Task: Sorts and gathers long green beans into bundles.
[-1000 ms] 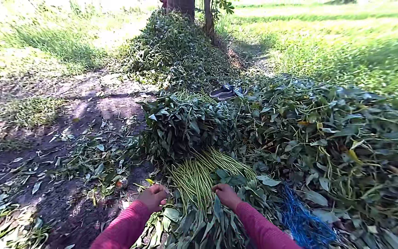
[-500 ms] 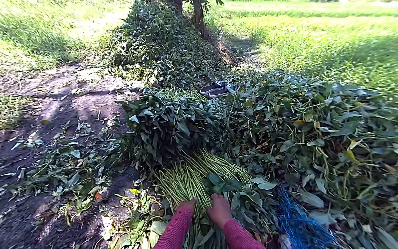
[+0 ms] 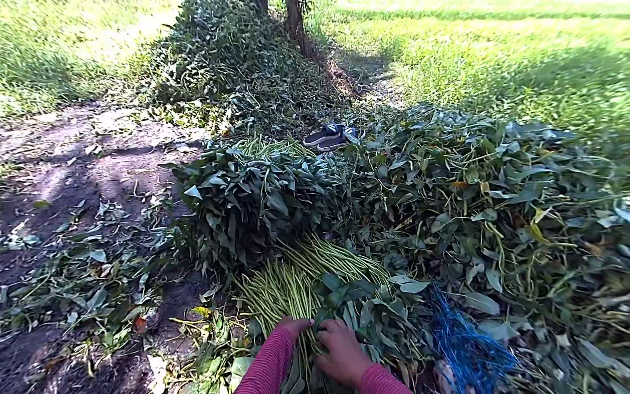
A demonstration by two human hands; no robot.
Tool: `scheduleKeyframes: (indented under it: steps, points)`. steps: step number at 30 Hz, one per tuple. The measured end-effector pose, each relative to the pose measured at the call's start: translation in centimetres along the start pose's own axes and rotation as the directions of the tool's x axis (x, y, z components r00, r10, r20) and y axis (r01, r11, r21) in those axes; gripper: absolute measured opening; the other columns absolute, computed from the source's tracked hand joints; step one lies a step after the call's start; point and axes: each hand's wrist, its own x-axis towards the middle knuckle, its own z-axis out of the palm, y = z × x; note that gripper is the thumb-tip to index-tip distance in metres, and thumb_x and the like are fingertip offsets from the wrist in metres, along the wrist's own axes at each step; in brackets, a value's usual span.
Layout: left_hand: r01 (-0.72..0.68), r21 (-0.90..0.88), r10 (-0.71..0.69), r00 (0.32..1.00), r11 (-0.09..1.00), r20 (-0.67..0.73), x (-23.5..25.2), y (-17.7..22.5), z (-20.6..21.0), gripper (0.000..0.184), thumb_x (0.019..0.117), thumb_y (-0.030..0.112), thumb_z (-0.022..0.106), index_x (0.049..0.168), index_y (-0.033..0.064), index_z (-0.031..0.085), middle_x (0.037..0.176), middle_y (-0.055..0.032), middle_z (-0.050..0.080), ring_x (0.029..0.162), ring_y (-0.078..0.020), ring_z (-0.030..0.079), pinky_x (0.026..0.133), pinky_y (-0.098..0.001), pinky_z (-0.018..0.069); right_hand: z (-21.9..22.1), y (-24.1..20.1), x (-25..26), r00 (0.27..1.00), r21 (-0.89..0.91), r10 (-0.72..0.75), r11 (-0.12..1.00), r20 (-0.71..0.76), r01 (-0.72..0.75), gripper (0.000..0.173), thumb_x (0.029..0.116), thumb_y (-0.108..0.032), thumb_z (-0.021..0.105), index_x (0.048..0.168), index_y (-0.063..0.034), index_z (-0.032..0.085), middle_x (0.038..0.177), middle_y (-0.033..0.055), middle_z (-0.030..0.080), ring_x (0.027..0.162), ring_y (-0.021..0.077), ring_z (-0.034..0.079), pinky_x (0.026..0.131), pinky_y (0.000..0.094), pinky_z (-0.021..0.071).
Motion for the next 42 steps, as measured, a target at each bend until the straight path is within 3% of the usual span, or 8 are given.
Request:
scheduleKeyframes:
  steps: [5,9,12,17,24,27,35,42]
  points:
    - [-0.024,-0.045,0.023,1.0,0.999,-0.014,0.2,-0.2,0.5,0.072,0.0854,0.031,0.083,0.14,-0.004,0.052,0.138,-0.0257,0.058,0.13,-0.0361,0.055,0.109,-0.0533,0.0437,-3.2,3.5,3.1,0.996,0.472,0.046,0.882,-0.073,-0.006,0.046,0.1071,-0.033,0.047,0.14,-0.005,0.061,0.154,0.0173,0.048,0.144,0.0281,0.045,0.12,0.0464,0.0364]
    - [-0.036,-0.048,0.033,0.998,0.998,-0.056,-1.2,0.1,0.8,0.061,0.0882,0.027,0.081,0.136,-0.0021,0.057,0.133,-0.0244,0.061,0.127,-0.0352,0.057,0.107,-0.0531,0.0443,-5.4,6.3,4.5,0.958,0.728,0.282,0.667,-0.046,-0.161,0.053,0.1091,-0.037,0.043,0.158,-0.0148,0.041,0.16,0.015,0.041,0.134,0.0348,0.053,0.104,0.0581,0.0468]
    - [-0.027,-0.001,0.027,0.996,1.0,-0.085,-1.9,0.8,0.7,0.057,0.0885,0.026,0.08,0.134,-0.0008,0.058,0.132,-0.0234,0.062,0.127,-0.0344,0.057,0.107,-0.0535,0.0437,-5.4,7.0,4.4,0.956,0.662,0.275,0.736,-0.103,-0.14,0.05,0.1081,-0.03,0.047,0.153,-0.008,0.047,0.153,0.0153,0.05,0.138,0.0281,0.052,0.115,0.049,0.0418]
    - [0.018,0.027,-0.017,0.998,0.999,-0.055,-2.6,1.5,0.5,0.063,0.09,0.029,0.078,0.139,-0.0017,0.054,0.137,-0.0245,0.059,0.13,-0.0354,0.055,0.108,-0.0543,0.0427,-3.4,4.2,2.8,0.907,0.573,0.304,0.815,-0.291,-0.089,0.037,0.1006,-0.019,0.055,0.134,-0.0047,0.061,0.13,0.0147,0.064,0.116,0.0242,0.065,0.101,0.043,0.0526]
    - [0.002,0.001,-0.002,0.992,1.0,-0.128,-2.4,1.0,2.2,0.1,0.0774,0.046,0.089,0.15,-0.0028,0.039,0.143,-0.0268,0.053,0.135,-0.0361,0.053,0.112,-0.0515,0.0428,-1.1,1.3,2.1,0.933,0.307,0.351,0.898,-0.072,-0.314,0.045,0.0977,-0.019,0.061,0.14,-0.0043,0.055,0.135,0.0201,0.059,0.123,0.0339,0.061,0.105,0.0515,0.0502]
    - [0.022,0.041,-0.02,0.999,0.999,-0.041,-1.7,0.7,1.8,0.083,0.0811,0.039,0.085,0.144,-0.0021,0.05,0.14,-0.0244,0.057,0.132,-0.0348,0.054,0.11,-0.0521,0.0434,-1.4,0.5,1.7,0.943,0.295,0.33,0.906,-0.038,-0.305,0.042,0.0981,-0.019,0.061,0.138,-0.0037,0.059,0.137,0.0209,0.057,0.123,0.0343,0.061,0.105,0.0514,0.0499]
    - [-0.044,-0.478,0.102,0.99,0.877,0.096,-1.9,-0.6,0.5,0.064,0.0841,-0.002,0.076,0.141,-0.0023,0.046,0.122,-0.0259,0.062,0.107,-0.0333,0.064,0.089,-0.0491,0.054,-0.8,0.5,0.3,0.977,0.382,0.197,0.911,-0.078,-0.153,0.037,0.0961,-0.02,0.062,0.131,-0.009,0.066,0.14,0.0166,0.057,0.131,0.0298,0.055,0.11,0.0484,0.0461]
    - [-0.018,-0.556,0.032,0.999,0.831,0.016,-1.7,-0.7,0.2,0.072,0.0901,0.022,0.079,0.148,0.0004,0.042,0.138,-0.0241,0.057,0.125,-0.0345,0.058,0.102,-0.0532,0.0497,-1.2,1.0,0.6,0.998,0.385,0.048,0.922,-0.049,-0.026,0.036,0.1012,-0.026,0.057,0.13,-0.0074,0.068,0.139,0.0153,0.061,0.133,0.0274,0.055,0.114,0.0468,0.0426]
